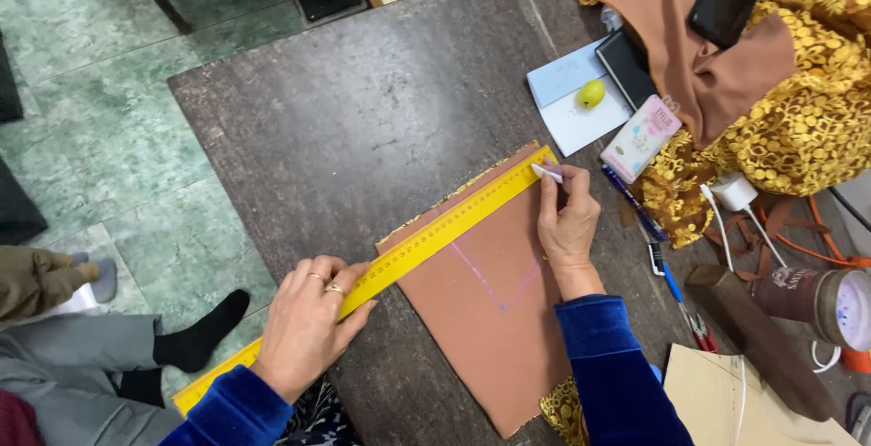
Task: Measuring, marking with chalk, and cutting fabric pieces for garment assembly using tailor scissors and a ruler.
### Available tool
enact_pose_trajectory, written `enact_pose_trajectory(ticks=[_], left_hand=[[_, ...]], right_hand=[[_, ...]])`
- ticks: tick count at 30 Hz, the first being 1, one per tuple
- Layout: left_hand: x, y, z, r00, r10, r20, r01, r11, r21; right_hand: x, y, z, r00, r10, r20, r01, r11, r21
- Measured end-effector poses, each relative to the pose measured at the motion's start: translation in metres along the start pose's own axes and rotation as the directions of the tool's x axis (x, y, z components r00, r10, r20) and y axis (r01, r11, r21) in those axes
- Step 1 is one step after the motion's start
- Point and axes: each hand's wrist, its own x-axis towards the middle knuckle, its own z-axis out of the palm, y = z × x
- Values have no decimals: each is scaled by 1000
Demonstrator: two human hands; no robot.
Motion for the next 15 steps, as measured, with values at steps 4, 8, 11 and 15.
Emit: enact_pose_trajectory(ticks=[4, 8, 11, 15], left_hand=[[-1, -1, 1, 1000, -13, 5, 13, 1000, -5], [-2, -1, 1, 1000, 1, -9, -1, 1000, -12], [-2, -1, 1, 1000, 11, -25, -12, 1000, -16], [-2, -2, 3, 998, 20, -59, -21, 1000, -15]], right_hand=[[0, -2, -1, 1000, 3, 13, -3, 1000, 19], [0, -3, 0, 1000, 4, 18, -4, 1000, 11], [0, -4, -1, 1000, 2, 15, -2, 1000, 9], [0, -1, 0, 1000, -11, 14, 11, 1000, -7]])
